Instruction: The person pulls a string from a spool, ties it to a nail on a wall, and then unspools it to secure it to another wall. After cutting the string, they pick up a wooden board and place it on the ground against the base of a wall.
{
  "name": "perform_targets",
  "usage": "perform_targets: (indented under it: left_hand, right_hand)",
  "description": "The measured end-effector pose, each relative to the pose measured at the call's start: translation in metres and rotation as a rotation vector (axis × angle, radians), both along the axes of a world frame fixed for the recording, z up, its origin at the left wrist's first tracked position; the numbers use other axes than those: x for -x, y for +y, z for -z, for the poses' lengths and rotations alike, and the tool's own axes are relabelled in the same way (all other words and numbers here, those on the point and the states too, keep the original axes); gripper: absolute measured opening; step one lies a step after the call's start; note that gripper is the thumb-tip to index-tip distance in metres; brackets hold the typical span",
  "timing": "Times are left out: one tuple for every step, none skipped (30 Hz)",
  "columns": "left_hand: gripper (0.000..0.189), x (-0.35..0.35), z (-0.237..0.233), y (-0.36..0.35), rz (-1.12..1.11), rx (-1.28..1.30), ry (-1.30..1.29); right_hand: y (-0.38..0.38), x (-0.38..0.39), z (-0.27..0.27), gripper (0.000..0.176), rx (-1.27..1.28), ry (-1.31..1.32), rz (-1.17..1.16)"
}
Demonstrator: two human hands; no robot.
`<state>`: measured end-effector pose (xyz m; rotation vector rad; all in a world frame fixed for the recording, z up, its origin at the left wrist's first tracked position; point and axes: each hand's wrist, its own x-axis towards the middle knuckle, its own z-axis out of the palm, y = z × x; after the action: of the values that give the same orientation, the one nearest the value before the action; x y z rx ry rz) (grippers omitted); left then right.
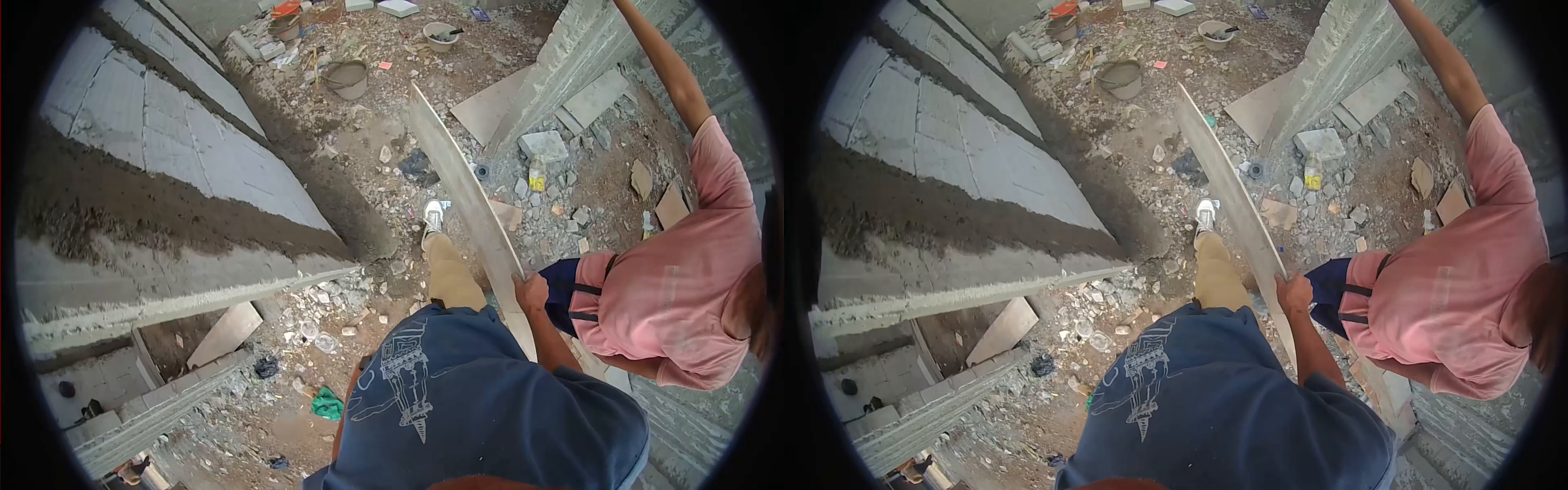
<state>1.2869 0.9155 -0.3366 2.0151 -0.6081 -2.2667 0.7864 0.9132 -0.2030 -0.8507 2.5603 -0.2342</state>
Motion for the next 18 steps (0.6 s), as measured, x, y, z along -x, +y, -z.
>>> perform_targets:
  left_hand:
    - [0.055,0.004,0.004,-0.015,-0.014,-0.033,-0.042]
    - [0.054,0.011,0.009,-0.042,0.008,-0.029,-0.083]
    - [0.053,0.022,0.014,-0.074,0.023,-0.023,-0.122]
    - [0.053,0.035,0.017,-0.108,0.038,-0.008,-0.162]
    - [0.052,0.046,0.017,-0.145,0.051,0.008,-0.206]
    - [0.052,0.061,0.012,-0.183,0.053,0.027,-0.241]
    - [0.051,0.070,0.007,-0.220,0.065,0.049,-0.286]
    - [0.051,0.084,-0.001,-0.261,0.067,0.081,-0.309]
    - [0.050,0.096,-0.012,-0.299,0.072,0.113,-0.329]
    - [0.050,0.111,-0.021,-0.339,0.067,0.151,-0.342]
    - [0.049,0.129,-0.031,-0.378,0.063,0.197,-0.344]
    - [0.049,0.145,-0.038,-0.416,0.072,0.226,-0.342]
    - [0.048,0.161,-0.043,-0.452,0.083,0.259,-0.338]
    - [0.048,0.178,-0.046,-0.488,0.103,0.285,-0.333]
    - [0.047,0.196,-0.049,-0.521,0.135,0.303,-0.326]
    - [0.047,0.214,-0.050,-0.553,0.164,0.315,-0.324]
    - [0.046,0.234,-0.051,-0.585,0.203,0.318,-0.319]
    - [0.046,0.247,-0.044,-0.612,0.249,0.304,-0.321]
  right_hand:
    - [-0.026,0.010,0.012,0.038,-0.049,0.001,0.026]
    - [-0.049,0.023,0.034,0.039,-0.051,-0.012,0.030]
    - [-0.070,0.038,0.062,0.040,-0.054,-0.023,0.035]
    - [-0.097,0.059,0.080,0.041,-0.056,-0.029,0.037]
    - [-0.132,0.072,0.071,0.043,-0.052,-0.104,0.051]
    - [-0.162,0.090,0.076,0.044,-0.046,-0.121,0.076]
    - [-0.192,0.109,0.080,0.044,-0.085,-0.144,0.120]
    - [-0.216,0.122,0.077,0.045,-0.133,-0.173,0.171]
    - [-0.233,0.133,0.077,0.045,-0.150,-0.152,0.177]
    - [-0.253,0.146,0.078,0.045,-0.157,-0.126,0.181]
    - [-0.281,0.165,0.077,0.046,-0.147,-0.091,0.185]
    - [-0.304,0.181,0.074,0.046,-0.105,-0.091,0.206]
    - [-0.323,0.192,0.073,0.047,-0.066,-0.095,0.231]
    - [-0.342,0.201,0.072,0.049,-0.031,-0.100,0.257]
    - [-0.363,0.209,0.070,0.048,-0.021,-0.108,0.292]
    - [-0.386,0.215,0.061,0.046,-0.011,-0.117,0.327]
    - [-0.411,0.220,0.052,0.045,0.000,-0.127,0.364]
    - [-0.433,0.228,0.049,0.044,0.010,-0.133,0.401]
